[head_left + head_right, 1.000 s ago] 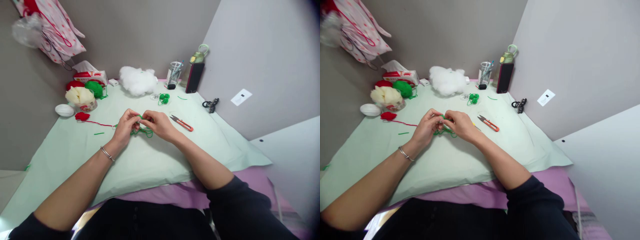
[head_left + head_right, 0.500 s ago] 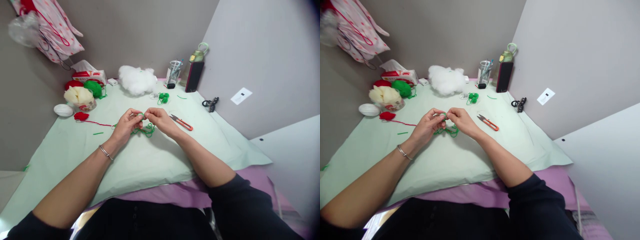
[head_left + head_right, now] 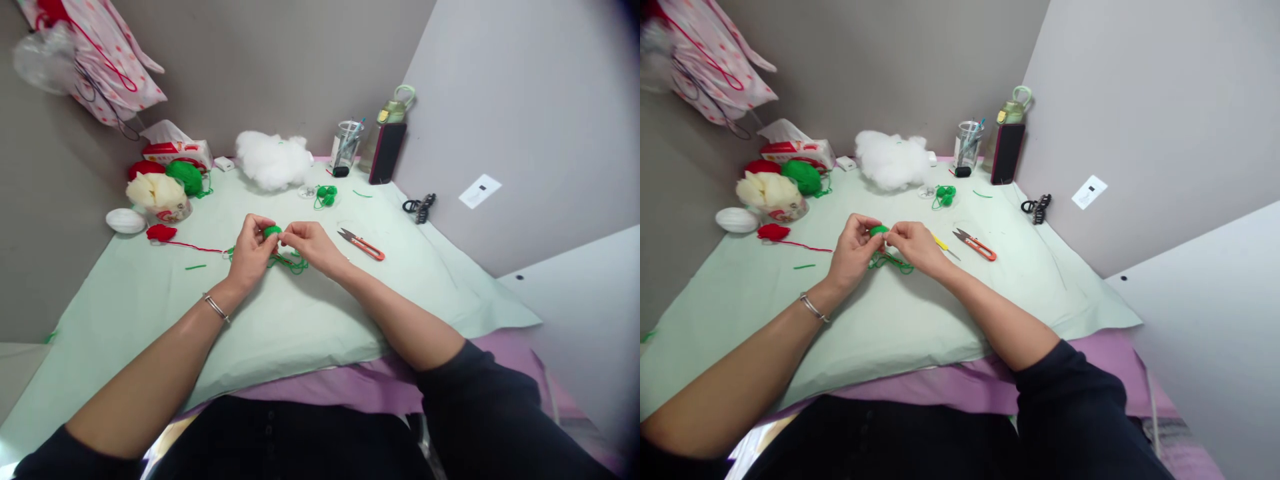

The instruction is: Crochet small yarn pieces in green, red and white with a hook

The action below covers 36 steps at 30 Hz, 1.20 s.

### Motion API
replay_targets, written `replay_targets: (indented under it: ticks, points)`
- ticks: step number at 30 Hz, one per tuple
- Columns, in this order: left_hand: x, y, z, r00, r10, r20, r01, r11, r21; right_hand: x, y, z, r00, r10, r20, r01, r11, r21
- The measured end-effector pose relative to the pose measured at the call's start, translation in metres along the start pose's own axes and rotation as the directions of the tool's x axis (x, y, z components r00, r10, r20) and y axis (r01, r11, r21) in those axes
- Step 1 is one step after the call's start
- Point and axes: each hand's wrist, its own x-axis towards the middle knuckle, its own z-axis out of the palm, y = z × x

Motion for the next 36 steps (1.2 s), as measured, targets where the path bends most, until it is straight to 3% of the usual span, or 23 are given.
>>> replay_targets:
  ticks: [8, 15, 20, 31, 36]
  points:
    - [-0.003, 0.012, -0.001, 0.996, -0.01, 0.091, 0.013, 0.999, -0.037, 0.0, 0.003, -0.004, 0.995, -0.017, -0.094, 0.01, 0.997, -0.07]
    - [0.003, 0.004, 0.001, 1.0, -0.03, 0.009, 0.03, 0.999, -0.034, -0.006, -0.005, 0.003, 0.999, -0.043, -0.012, 0.042, 0.994, -0.096]
    - [0.006, 0.001, 0.001, 0.997, -0.056, -0.043, 0.054, 0.997, -0.056, -0.013, -0.014, 0.01, 0.999, -0.043, -0.018, 0.041, 0.994, -0.096]
    - [-0.003, 0.014, 0.003, 0.996, -0.08, 0.044, 0.086, 0.987, -0.139, -0.001, 0.005, 0.002, 0.998, 0.011, -0.061, -0.011, 1.0, -0.007]
    - [-0.001, 0.014, 0.002, 0.996, -0.075, 0.044, 0.08, 0.989, -0.124, -0.004, 0.0, 0.002, 1.0, -0.025, 0.004, 0.025, 0.999, 0.041]
